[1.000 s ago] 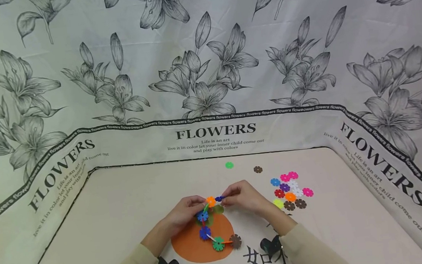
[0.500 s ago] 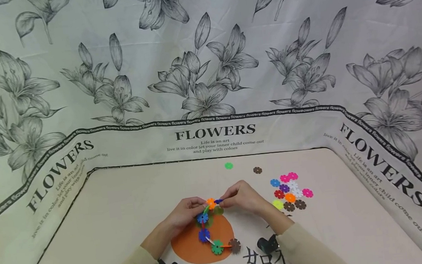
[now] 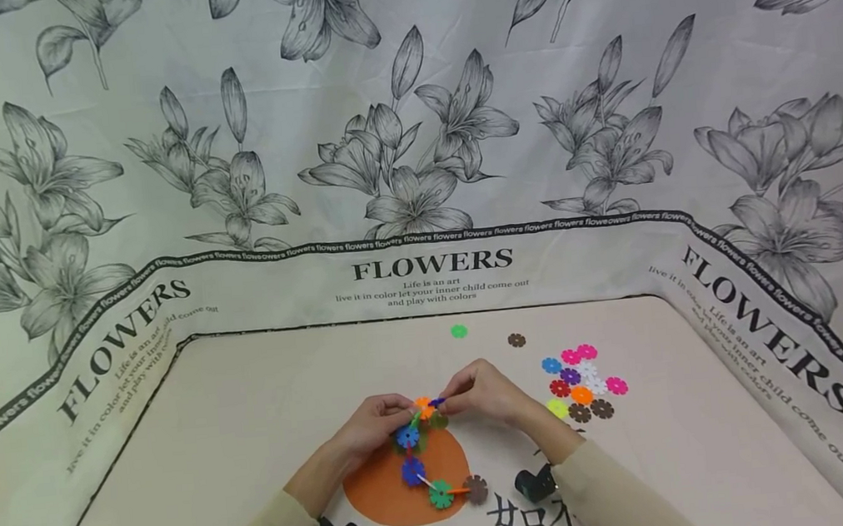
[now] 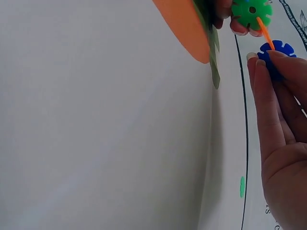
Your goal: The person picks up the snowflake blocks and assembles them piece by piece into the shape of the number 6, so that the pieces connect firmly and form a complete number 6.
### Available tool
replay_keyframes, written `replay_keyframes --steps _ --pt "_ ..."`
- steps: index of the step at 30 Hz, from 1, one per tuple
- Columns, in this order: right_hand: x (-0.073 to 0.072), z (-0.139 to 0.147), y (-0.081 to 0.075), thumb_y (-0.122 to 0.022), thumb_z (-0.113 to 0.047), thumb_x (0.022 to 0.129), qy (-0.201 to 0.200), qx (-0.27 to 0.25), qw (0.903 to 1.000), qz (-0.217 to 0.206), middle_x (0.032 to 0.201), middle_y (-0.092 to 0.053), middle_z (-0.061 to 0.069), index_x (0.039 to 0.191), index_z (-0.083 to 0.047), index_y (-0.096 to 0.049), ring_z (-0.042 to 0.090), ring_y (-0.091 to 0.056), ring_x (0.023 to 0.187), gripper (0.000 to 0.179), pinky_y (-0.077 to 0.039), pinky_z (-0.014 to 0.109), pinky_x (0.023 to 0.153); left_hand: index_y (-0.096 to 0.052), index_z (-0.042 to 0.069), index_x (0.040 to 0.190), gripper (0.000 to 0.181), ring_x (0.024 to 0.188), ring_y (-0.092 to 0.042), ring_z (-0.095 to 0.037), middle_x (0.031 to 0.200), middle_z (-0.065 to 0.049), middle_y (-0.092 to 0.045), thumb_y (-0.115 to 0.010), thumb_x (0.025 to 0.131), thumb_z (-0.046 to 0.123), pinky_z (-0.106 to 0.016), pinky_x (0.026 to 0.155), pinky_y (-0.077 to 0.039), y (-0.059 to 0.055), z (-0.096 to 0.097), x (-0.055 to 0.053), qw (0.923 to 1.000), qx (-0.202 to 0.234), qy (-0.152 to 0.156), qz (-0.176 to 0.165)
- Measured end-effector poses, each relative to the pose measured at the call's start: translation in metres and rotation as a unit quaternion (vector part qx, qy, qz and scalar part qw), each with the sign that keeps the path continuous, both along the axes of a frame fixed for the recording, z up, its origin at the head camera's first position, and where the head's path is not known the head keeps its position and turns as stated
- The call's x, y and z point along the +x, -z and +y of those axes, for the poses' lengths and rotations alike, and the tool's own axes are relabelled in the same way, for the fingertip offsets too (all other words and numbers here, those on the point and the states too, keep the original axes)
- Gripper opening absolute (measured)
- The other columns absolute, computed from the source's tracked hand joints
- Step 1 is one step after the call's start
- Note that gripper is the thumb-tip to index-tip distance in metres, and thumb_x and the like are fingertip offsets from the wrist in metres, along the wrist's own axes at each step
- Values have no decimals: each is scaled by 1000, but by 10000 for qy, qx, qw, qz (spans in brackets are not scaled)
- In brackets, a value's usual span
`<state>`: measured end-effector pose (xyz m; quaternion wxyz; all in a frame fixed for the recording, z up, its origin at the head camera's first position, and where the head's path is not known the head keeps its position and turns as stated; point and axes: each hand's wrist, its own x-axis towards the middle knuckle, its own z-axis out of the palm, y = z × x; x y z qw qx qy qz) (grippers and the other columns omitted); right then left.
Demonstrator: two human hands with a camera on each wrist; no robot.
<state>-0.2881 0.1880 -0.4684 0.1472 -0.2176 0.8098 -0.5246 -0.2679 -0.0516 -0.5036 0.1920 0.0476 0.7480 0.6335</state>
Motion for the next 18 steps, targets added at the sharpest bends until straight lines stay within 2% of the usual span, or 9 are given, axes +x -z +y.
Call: replay_keyframes --steps 6,11,18 --pt "0 -2 1 -76 -11 90 -87 106 9999 88 99 -77 11 101 -2 -78 21 -70 90 15 -56 28 77 -73 7 105 20 91 -63 -17 98 -3 -74 -71 98 26 -31 86 -52 -1 -1 1 9997 -36 175 -138" --pt "-1 -8 -2 -75 -9 90 -206 126 9996 118 102 -77 12 103 -2 -78 23 -69 93 15 -55 28 77 -74 7 109 24 94 -65 -17 102 -4 -75 -68 100 28 -36 95 -52 -4 -4 0 9992 21 370 -176" --pt "-12 0 0 -72 -5 91 -539 443 9974 170 112 -73 17 114 2 -73 27 -70 95 24 -57 31 77 -72 5 109 19 94 -68 -17 100 -6 -77 -66 101 21 -35 96 -53 -2 -4 -1 9990 29 431 -70"
